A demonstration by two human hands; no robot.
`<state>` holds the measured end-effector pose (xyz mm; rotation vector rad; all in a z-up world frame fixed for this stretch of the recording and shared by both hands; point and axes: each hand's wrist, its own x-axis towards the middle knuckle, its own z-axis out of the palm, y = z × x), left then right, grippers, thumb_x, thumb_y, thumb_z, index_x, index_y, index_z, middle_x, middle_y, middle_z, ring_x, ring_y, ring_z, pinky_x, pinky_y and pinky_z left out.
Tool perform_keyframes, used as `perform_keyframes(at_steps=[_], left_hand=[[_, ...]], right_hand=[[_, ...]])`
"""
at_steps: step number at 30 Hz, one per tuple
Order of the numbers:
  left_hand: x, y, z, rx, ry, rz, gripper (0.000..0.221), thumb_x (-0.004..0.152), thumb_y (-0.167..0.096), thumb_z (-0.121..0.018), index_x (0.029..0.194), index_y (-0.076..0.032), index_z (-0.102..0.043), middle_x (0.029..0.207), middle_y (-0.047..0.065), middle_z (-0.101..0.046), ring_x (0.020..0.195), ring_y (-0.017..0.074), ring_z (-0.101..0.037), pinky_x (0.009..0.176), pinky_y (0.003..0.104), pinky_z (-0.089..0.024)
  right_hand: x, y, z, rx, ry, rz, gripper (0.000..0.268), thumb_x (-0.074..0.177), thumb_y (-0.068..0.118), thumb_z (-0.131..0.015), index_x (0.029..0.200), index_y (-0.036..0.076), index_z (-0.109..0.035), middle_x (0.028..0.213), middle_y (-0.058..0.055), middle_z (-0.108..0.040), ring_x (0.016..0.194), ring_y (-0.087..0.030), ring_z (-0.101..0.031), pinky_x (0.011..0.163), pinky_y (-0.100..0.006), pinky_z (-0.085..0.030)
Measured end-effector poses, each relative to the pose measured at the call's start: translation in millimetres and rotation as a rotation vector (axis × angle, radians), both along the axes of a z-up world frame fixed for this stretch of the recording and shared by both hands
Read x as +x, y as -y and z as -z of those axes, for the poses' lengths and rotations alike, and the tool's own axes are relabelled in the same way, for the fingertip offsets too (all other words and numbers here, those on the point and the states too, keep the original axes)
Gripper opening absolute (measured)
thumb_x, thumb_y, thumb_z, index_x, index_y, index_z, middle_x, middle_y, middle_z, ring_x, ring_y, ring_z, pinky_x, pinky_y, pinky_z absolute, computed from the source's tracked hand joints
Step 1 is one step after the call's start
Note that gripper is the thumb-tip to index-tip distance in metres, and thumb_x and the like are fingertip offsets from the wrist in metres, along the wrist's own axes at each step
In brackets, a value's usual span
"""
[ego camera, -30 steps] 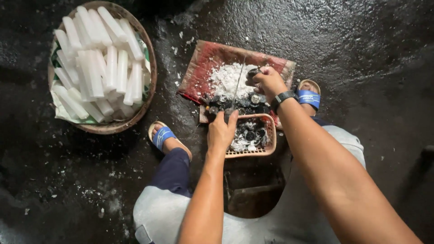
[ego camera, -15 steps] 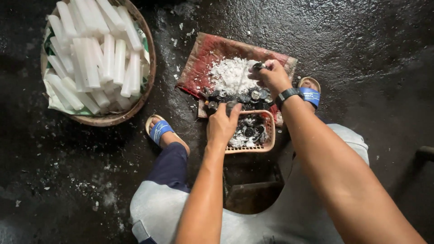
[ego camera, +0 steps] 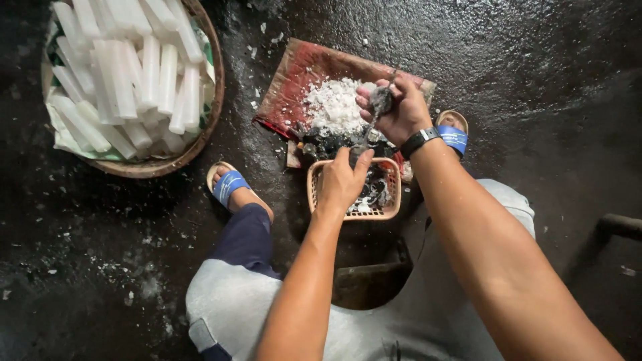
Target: Scraping excess wax from small black molds using a metal tool and placing them in a basket.
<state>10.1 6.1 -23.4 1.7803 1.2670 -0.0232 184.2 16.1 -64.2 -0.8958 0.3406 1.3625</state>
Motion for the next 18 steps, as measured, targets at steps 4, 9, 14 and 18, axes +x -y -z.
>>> perform_keyframes(at_steps=[4,9,14,18], left_hand=[[5.2,9.5,-3.2,0.061,0.039,0.086,0.057,0.077,-0.057,-0.031,0.093,-0.005,-0.048,0.081,0.024,-0.061,0.075,0.0443,-0.055,0.057,0.049,-0.038],[4.6,10.2,3.6,0.044,-0.04,0.081,0.045,0.081,-0.051,-0.035,0.092,-0.008,-0.043,0.076,0.02,-0.061,0.067,0.0405,-0.059,0.054,0.047,-0.043],[2.1,12.9,25.0,0.123,-0.096,0.083,0.042,0.081,-0.049,-0.041,0.091,-0.008,-0.042,0.078,0.021,-0.06,0.07,0.0435,-0.057,0.056,0.051,-0.042],[1.4,12.7,31.4,0.137,-0.109,0.128,0.043,0.083,-0.05,-0.038,0.09,-0.008,-0.039,0.076,0.017,-0.06,0.063,0.0371,-0.059,0.048,0.045,-0.045]], right_hand=[[-21.2,4.7,-60.1,-0.098,0.08,0.074,0.05,0.071,0.053,-0.043,0.091,0.007,-0.043,0.089,-0.018,-0.057,0.067,-0.024,-0.055,0.056,-0.034,-0.047],[-27.4,7.3,-62.3,-0.169,0.203,0.008,0.059,0.059,0.062,-0.045,0.085,0.009,-0.049,0.061,-0.003,-0.053,0.049,-0.015,-0.049,0.045,-0.027,-0.04],[-28.2,7.9,-37.7,-0.241,0.191,0.006,0.052,0.062,0.063,-0.043,0.062,0.011,-0.047,0.054,-0.005,-0.048,0.044,-0.015,-0.043,0.045,-0.028,-0.036],[-29.0,7.9,-30.9,-0.237,0.197,0.027,0.053,0.062,0.064,-0.041,0.059,0.011,-0.043,0.051,-0.004,-0.045,0.04,-0.015,-0.039,0.045,-0.031,-0.037]])
